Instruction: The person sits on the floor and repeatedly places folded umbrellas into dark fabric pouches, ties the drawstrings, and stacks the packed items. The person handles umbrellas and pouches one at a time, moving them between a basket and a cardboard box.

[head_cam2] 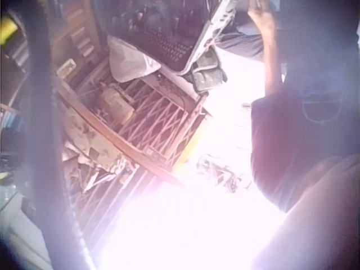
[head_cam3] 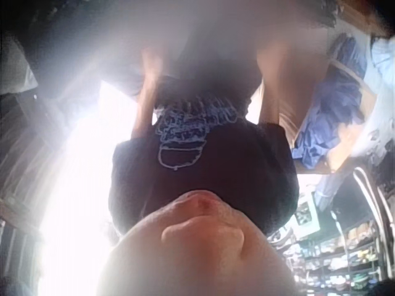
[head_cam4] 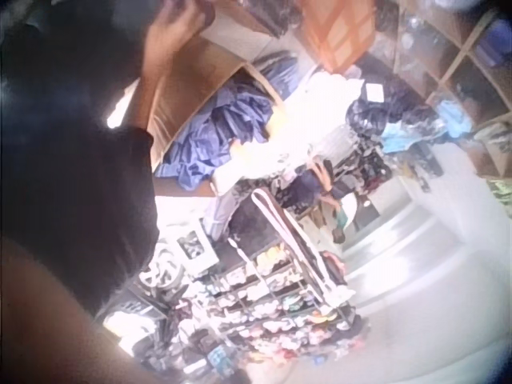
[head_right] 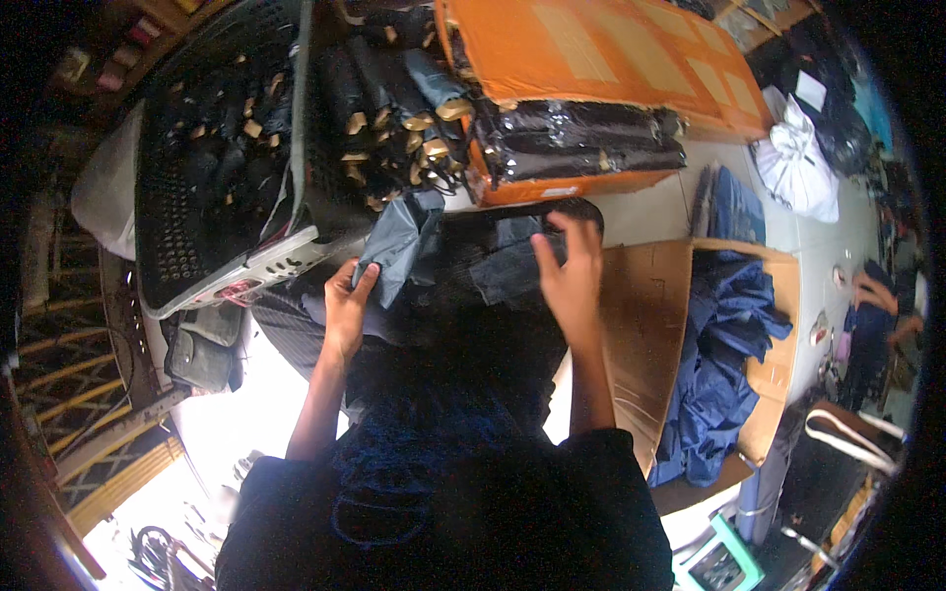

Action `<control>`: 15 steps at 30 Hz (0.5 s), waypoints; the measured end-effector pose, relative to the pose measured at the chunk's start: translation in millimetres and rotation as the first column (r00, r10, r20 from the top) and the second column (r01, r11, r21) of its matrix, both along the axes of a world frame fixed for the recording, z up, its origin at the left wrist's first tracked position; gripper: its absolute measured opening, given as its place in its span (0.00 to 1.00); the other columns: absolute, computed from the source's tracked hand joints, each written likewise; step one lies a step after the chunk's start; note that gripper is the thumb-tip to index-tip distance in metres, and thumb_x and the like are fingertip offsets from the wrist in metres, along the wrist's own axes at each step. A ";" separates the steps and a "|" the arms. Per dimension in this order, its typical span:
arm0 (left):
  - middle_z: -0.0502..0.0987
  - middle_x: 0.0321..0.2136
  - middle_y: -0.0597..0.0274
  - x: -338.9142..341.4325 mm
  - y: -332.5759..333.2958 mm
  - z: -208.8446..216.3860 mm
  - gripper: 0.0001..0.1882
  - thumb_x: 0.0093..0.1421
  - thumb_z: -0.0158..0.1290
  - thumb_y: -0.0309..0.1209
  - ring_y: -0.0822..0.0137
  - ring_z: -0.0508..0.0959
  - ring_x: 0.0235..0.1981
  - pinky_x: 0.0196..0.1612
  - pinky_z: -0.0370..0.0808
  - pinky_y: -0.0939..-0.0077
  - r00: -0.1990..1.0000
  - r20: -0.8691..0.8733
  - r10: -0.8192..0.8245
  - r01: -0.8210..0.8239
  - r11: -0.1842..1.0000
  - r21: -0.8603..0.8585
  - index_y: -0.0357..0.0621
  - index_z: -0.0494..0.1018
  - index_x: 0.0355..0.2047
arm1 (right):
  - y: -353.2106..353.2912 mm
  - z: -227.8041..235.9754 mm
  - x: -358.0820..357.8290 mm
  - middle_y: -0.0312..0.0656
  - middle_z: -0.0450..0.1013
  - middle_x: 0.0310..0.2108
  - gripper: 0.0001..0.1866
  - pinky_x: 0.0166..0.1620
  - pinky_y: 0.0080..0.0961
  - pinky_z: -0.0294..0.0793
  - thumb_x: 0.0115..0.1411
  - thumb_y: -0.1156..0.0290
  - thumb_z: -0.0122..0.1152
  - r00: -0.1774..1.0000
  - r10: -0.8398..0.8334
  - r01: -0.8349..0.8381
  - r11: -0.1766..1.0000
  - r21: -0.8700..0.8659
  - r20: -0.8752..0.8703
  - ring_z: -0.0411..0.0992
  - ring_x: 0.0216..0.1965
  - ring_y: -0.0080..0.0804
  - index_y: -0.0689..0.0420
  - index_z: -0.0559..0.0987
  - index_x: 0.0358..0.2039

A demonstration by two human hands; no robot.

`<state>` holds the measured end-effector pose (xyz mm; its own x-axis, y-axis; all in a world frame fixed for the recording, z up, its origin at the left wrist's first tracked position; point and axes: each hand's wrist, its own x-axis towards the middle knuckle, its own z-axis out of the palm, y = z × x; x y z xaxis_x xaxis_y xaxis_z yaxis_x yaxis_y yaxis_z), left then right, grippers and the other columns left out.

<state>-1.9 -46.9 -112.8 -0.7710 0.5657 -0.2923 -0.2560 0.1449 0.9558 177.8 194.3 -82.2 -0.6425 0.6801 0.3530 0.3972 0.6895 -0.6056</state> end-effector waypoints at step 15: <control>0.75 0.34 0.57 8.2 -7.7 96.6 0.18 0.51 0.63 0.26 0.64 0.75 0.34 0.41 0.72 0.72 0.653 -0.748 0.119 -0.134 0.990 0.041 0.35 0.72 0.41 | -97.0 52.0 -95.1 0.32 0.73 0.28 0.05 0.32 0.14 0.66 0.56 0.78 0.63 0.894 0.280 -0.447 0.584 -0.677 -0.349 0.66 0.30 0.12 0.64 0.76 0.31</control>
<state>6.3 -54.6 -16.3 -0.7972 0.4468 0.4060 0.5258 0.1835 0.8306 82.7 97.3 -30.2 -0.8739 0.4861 -0.0081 0.0385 0.0526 -0.9979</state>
